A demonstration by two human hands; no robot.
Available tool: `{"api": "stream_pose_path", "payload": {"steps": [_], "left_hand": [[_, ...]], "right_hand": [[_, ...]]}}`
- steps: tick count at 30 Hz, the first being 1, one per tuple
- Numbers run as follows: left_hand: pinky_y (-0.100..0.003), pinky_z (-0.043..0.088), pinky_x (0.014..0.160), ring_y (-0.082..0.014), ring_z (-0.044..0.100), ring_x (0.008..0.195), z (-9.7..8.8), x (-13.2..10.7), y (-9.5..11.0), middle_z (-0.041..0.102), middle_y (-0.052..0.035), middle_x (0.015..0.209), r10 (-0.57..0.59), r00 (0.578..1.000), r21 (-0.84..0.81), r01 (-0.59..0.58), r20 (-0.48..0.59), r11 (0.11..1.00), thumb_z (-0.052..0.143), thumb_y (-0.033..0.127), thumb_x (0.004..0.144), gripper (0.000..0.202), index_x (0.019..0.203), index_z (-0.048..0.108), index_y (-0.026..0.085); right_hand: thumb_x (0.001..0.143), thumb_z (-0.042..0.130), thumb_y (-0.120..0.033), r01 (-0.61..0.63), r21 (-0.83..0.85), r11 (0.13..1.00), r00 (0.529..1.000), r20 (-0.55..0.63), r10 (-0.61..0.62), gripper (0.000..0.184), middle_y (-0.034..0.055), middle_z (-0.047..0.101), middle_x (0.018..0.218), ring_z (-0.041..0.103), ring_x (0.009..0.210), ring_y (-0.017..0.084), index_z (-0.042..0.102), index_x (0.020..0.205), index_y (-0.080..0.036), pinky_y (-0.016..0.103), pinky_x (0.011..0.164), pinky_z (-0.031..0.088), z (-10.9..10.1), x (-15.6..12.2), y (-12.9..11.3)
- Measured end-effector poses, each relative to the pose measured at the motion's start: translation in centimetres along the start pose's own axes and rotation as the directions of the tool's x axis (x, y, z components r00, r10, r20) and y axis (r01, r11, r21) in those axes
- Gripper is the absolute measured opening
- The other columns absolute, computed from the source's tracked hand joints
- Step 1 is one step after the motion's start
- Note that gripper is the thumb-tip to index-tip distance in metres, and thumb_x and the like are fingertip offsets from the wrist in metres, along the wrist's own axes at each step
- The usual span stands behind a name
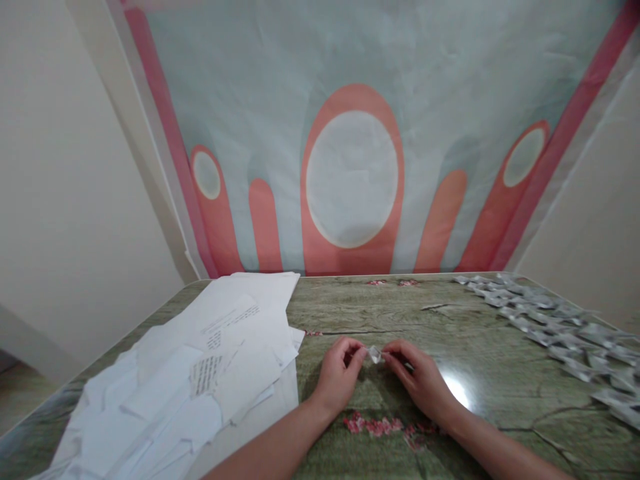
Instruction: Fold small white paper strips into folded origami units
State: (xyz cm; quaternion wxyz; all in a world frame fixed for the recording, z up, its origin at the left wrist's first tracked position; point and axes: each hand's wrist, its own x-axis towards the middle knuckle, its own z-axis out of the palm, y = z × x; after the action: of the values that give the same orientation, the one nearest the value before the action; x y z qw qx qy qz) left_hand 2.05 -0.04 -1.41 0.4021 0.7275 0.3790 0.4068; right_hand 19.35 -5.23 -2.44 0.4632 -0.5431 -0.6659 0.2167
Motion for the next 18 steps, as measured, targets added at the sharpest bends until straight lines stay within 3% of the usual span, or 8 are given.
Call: {"api": "stream_pose_path", "payload": {"steps": [6, 11, 18], "left_hand": [[-0.025, 0.040, 0.067, -0.0152, 0.052, 0.073, -0.1, -0.1, 0.0, 0.057, -0.0017, 0.077, 0.020, 1.000, 0.097, -0.021, 0.010, 0.995, 0.047, 0.028, 0.087, 0.018, 0.079, 0.058, 0.016], [-0.027, 0.040, 0.076, -0.0165, 0.054, 0.083, -0.1, -0.3, 0.3, 0.058, -0.0027, 0.084, 0.072, 0.994, 0.175, -0.084, 0.078, 0.981, 0.045, 0.023, 0.088, 0.017, 0.084, 0.061, 0.018], [-0.030, 0.041, 0.081, -0.0175, 0.054, 0.089, -0.1, -0.3, -0.1, 0.057, -0.0042, 0.091, 0.064, 0.995, 0.193, -0.077, 0.070, 0.978, 0.045, 0.020, 0.086, 0.016, 0.092, 0.059, 0.018]], "right_hand": [[0.089, 0.047, -0.029, 0.085, -0.094, 0.992, 0.996, 0.049, -0.081, 0.017, 0.0045, 0.060, 0.088, 0.057, 0.084, 0.018, 0.063, 0.088, -0.022, 0.028, 0.076, 0.046, -0.6, 0.3, 0.7], [0.090, 0.046, -0.026, 0.103, -0.183, 0.978, 0.990, 0.113, -0.083, 0.019, 0.0049, 0.060, 0.088, 0.058, 0.083, 0.018, 0.064, 0.090, -0.022, 0.029, 0.075, 0.046, -0.7, 0.4, 1.0], [0.089, 0.048, -0.026, 0.110, -0.199, 0.974, 0.992, 0.085, -0.095, 0.016, 0.0054, 0.059, 0.091, 0.058, 0.084, 0.018, 0.061, 0.096, -0.021, 0.030, 0.075, 0.046, -0.4, 0.3, 1.5]]}}
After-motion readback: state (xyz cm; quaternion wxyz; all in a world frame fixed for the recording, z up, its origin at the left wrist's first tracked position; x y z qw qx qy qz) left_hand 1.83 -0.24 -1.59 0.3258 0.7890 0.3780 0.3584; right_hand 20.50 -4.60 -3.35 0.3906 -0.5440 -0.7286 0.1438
